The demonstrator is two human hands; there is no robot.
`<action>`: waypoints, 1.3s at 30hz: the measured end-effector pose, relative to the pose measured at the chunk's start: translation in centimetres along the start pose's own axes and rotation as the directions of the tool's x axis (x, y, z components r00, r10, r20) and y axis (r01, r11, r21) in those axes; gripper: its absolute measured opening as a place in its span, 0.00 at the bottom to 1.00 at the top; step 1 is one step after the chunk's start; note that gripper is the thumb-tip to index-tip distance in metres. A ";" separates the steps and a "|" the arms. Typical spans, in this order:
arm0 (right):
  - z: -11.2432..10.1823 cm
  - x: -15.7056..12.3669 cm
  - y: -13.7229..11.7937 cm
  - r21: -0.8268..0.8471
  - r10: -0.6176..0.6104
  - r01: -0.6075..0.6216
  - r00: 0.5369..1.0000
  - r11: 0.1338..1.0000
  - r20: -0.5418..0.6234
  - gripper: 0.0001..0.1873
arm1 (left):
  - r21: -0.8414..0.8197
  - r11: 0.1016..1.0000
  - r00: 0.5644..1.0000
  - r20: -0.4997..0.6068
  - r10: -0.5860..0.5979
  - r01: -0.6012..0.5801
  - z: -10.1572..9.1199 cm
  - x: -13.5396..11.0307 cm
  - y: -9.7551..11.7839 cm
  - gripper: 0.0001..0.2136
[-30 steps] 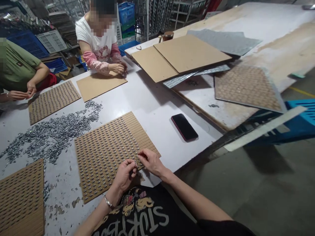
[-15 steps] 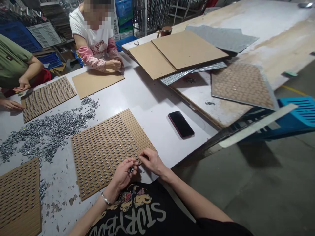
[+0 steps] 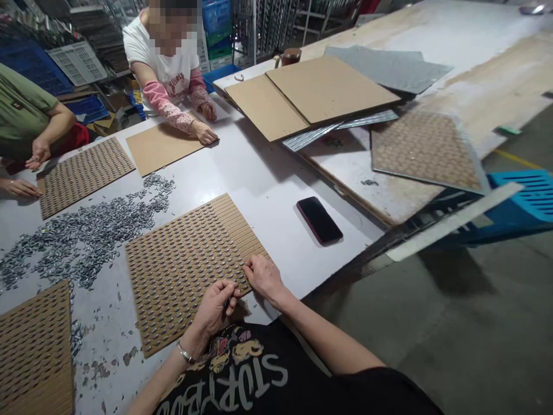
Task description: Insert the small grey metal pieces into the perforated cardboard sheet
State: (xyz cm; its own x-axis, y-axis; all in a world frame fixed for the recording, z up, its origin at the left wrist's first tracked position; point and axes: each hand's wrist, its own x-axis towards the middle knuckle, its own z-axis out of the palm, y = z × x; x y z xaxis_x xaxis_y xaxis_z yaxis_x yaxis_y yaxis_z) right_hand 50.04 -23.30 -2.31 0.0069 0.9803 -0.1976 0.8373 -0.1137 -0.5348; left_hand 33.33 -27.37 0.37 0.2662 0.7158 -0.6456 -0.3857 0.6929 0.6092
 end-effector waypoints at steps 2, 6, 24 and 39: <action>0.0 0.1 0.0 0.020 0.022 -0.022 0.999 1.000 -0.024 0.05 | 0.009 1.000 1.000 -0.025 0.007 -0.007 -0.1 0.2 0.0 0.24; -0.4 -0.2 0.5 0.156 0.006 0.001 0.999 0.988 -0.048 0.09 | -0.054 0.998 0.999 -0.043 0.005 -0.007 -0.2 0.1 -0.3 0.26; -1.5 -4.2 0.4 0.692 -0.022 -0.301 0.909 0.657 0.416 0.14 | 0.237 0.964 0.991 -0.022 0.131 -0.122 0.5 0.1 -1.4 0.18; -2.0 -0.1 0.4 -0.059 0.005 0.005 0.985 0.998 0.175 0.04 | -0.146 0.989 1.000 -0.011 -0.011 0.009 -0.2 0.1 -0.3 0.13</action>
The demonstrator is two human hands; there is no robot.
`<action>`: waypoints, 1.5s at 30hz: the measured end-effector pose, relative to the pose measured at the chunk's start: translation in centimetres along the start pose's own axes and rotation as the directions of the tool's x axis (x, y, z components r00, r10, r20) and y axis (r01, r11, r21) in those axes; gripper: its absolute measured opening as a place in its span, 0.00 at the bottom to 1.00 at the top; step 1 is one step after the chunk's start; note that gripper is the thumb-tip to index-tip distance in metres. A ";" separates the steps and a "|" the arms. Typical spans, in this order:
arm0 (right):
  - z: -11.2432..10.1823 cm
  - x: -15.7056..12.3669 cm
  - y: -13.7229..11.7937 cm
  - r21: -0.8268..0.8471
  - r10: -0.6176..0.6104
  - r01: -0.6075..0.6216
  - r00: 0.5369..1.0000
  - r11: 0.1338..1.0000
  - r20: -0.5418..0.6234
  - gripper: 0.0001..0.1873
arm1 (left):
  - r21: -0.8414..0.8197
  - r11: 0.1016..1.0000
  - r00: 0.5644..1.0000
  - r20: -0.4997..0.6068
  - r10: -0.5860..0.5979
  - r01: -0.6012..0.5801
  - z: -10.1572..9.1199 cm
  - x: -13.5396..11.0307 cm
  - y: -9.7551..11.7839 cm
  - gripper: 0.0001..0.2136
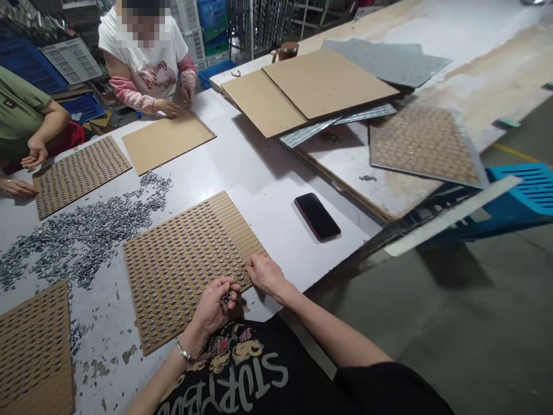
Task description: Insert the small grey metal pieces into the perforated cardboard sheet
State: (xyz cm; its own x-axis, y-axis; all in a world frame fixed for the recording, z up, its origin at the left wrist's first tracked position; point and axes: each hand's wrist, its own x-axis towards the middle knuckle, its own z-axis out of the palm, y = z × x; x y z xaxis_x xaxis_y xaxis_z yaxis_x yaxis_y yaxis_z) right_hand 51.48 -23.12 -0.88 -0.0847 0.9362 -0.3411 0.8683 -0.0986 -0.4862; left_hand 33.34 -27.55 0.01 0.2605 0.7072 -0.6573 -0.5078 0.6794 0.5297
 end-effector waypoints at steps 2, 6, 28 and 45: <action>-0.5 -0.4 -0.2 0.042 0.015 -0.013 0.999 0.999 -0.049 0.03 | -0.042 0.999 1.000 0.020 0.002 -0.001 0.1 -0.1 0.0 0.13; -1.2 -2.5 -0.9 0.163 -0.243 0.266 0.958 0.950 -0.150 0.04 | -0.072 0.997 0.997 0.076 -0.007 0.012 0.4 -0.3 -0.1 0.18; 0.8 -3.4 2.1 0.043 -0.330 0.336 0.938 0.941 -0.107 0.06 | 0.305 0.946 0.985 0.093 -0.149 0.114 0.9 -0.5 -1.3 0.13; -1.6 0.7 0.8 -0.261 -0.358 0.400 0.913 0.879 0.193 0.05 | 0.232 0.971 0.994 0.076 -0.082 0.062 0.4 -1.0 -1.2 0.11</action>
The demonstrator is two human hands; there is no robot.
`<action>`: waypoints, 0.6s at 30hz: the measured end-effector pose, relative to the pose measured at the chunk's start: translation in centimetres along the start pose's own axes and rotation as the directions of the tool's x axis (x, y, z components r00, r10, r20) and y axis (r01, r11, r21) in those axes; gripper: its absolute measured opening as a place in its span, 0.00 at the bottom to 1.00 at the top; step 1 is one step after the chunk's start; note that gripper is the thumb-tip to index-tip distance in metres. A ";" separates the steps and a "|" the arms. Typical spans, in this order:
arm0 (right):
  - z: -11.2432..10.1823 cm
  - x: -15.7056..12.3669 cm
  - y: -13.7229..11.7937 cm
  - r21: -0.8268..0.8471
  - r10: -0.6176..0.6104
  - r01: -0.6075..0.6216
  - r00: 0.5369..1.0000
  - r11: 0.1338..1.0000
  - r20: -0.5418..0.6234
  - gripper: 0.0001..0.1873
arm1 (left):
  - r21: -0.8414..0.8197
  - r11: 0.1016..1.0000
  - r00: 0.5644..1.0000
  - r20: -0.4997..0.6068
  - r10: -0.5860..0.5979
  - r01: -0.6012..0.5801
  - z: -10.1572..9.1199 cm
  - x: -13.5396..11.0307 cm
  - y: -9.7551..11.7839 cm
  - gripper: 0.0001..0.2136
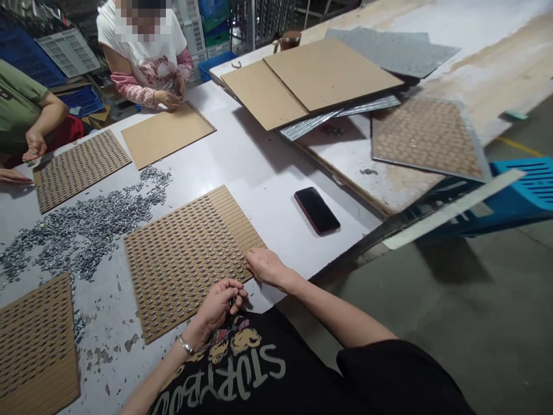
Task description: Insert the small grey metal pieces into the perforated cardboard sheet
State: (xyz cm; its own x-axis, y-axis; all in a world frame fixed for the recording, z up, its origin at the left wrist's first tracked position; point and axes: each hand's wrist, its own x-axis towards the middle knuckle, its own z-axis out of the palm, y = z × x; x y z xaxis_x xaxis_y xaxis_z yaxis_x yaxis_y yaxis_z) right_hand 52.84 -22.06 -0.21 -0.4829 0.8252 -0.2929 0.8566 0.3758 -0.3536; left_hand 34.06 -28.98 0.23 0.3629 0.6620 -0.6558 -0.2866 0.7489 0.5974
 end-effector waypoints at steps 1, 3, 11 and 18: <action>-0.1 0.0 0.1 0.017 0.010 -0.010 1.000 1.000 -0.001 0.04 | -0.006 1.000 1.000 0.000 0.006 -0.006 0.0 0.0 0.0 0.12; -0.2 -0.3 0.2 0.060 0.053 -0.050 0.998 0.997 -0.034 0.04 | -0.020 1.000 1.000 -0.003 0.018 -0.018 -0.1 -0.1 0.0 0.12; 0.7 -4.0 -2.3 0.410 -0.007 0.149 0.945 0.900 -0.327 0.04 | -0.124 0.990 0.997 -0.039 0.059 -0.064 0.0 0.4 -0.1 0.22; 1.4 -5.5 -4.9 0.269 -0.236 0.307 0.935 0.913 -0.266 0.08 | -0.013 1.000 0.994 -0.108 -0.028 0.027 0.9 0.4 -0.6 0.27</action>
State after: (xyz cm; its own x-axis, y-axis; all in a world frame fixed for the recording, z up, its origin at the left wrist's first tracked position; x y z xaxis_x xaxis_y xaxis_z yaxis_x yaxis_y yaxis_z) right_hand 51.05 -29.07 1.86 -0.6055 0.7945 0.0461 0.5844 0.4832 -0.6519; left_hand 35.14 -29.22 0.00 0.2725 0.6401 -0.7184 -0.2885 0.7666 0.5736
